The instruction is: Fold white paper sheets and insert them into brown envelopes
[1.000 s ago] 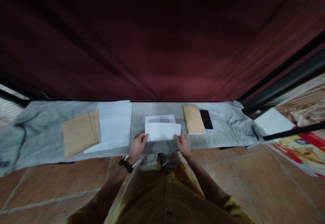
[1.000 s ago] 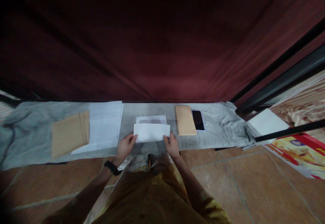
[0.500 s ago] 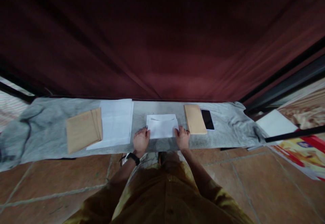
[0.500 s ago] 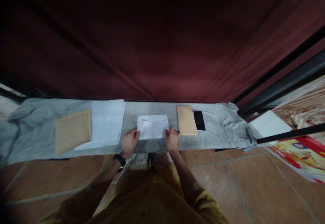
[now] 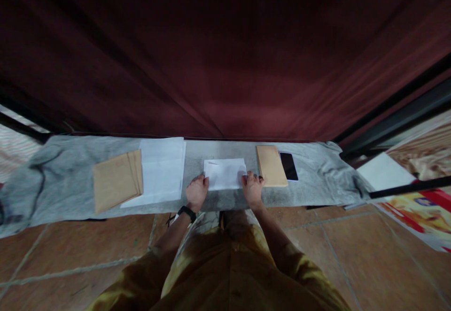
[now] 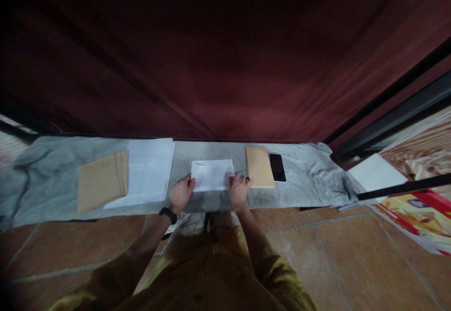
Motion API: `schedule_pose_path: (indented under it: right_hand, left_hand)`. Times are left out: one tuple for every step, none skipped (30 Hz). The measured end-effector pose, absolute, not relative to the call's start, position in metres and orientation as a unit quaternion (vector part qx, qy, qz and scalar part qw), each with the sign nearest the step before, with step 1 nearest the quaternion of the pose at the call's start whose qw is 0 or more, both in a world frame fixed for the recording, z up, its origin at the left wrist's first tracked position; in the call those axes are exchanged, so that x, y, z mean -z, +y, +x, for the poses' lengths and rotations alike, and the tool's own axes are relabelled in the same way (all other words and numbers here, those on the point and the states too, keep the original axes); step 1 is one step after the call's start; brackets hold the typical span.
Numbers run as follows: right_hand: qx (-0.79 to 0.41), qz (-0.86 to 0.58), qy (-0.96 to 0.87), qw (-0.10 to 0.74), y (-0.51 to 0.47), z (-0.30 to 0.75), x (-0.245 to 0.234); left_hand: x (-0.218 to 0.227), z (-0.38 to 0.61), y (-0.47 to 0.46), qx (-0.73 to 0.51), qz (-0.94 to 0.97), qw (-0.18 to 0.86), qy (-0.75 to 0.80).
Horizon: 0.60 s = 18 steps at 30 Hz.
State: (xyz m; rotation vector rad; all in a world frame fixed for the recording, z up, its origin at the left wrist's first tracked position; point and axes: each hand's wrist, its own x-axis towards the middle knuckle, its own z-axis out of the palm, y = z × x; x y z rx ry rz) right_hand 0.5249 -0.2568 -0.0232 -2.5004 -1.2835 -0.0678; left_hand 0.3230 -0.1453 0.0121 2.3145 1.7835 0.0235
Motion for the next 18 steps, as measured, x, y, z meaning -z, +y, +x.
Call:
schedule_pose_path:
  right_hand:
    - [0.023, -0.878, -0.451, 0.160, -0.256, 0.526, 0.023]
    - [0.022, -0.878, -0.451, 0.156, -0.255, 0.526, 0.023]
    - [0.021, -0.878, -0.453, 0.153, -0.253, 0.527, 0.023]
    - [0.019, -0.878, -0.454, 0.150, -0.252, 0.528, 0.023]
    - [0.018, -0.878, -0.455, 0.148, -0.251, 0.529, 0.022]
    - [0.016, -0.878, -0.457, 0.145, -0.250, 0.529, 0.022]
    - [0.013, -0.878, -0.458, 0.141, -0.248, 0.530, 0.022]
    - [0.010, -0.879, -0.458, 0.135, -0.247, 0.530, 0.022]
    - [0.008, -0.880, -0.458, 0.130, -0.246, 0.531, 0.021]
    - [0.005, -0.880, -0.457, 0.125, -0.245, 0.531, 0.021]
    - [0.004, -0.881, -0.457, 0.120, -0.244, 0.532, 0.021]
    - [0.004, -0.882, -0.457, 0.118, -0.243, 0.532, 0.021]
    - [0.004, -0.882, -0.458, 0.116, -0.242, 0.532, 0.021]
    - [0.006, -0.881, -0.458, 0.116, -0.241, 0.532, 0.021]
    - [0.009, -0.881, -0.458, 0.114, -0.240, 0.532, 0.021]
    - [0.010, -0.881, -0.459, 0.112, -0.240, 0.532, 0.020]
    - [0.011, -0.882, -0.458, 0.109, -0.239, 0.532, 0.020]
    - [0.010, -0.883, -0.458, 0.105, -0.238, 0.533, 0.020]
  left_hand:
    - [-0.014, 0.324, -0.144, -0.003, 0.785, 0.112, 0.609]
    - [-0.015, 0.324, -0.143, 0.002, 0.784, 0.113, 0.610]
    - [-0.016, 0.325, -0.142, 0.006, 0.783, 0.115, 0.611]
    - [-0.018, 0.325, -0.142, 0.010, 0.782, 0.116, 0.612]
    - [-0.018, 0.326, -0.141, 0.013, 0.781, 0.117, 0.613]
    - [-0.019, 0.327, -0.140, 0.016, 0.780, 0.118, 0.614]
    - [-0.019, 0.327, -0.139, 0.018, 0.779, 0.118, 0.616]
    - [-0.019, 0.328, -0.138, 0.020, 0.778, 0.118, 0.617]
    - [-0.020, 0.328, -0.137, 0.022, 0.776, 0.119, 0.619]
    - [-0.020, 0.329, -0.136, 0.023, 0.775, 0.119, 0.620]
    - [-0.020, 0.330, -0.136, 0.025, 0.774, 0.119, 0.622]
    - [-0.020, 0.330, -0.135, 0.026, 0.773, 0.119, 0.623]
    - [-0.020, 0.331, -0.134, 0.027, 0.772, 0.118, 0.624]
    - [-0.021, 0.331, -0.134, 0.029, 0.771, 0.117, 0.625]
    - [-0.021, 0.331, -0.133, 0.030, 0.771, 0.117, 0.626]
    - [-0.021, 0.332, -0.133, 0.031, 0.770, 0.116, 0.626]
    - [-0.022, 0.332, -0.133, 0.032, 0.770, 0.115, 0.626]
    - [-0.022, 0.332, -0.132, 0.033, 0.770, 0.113, 0.627]
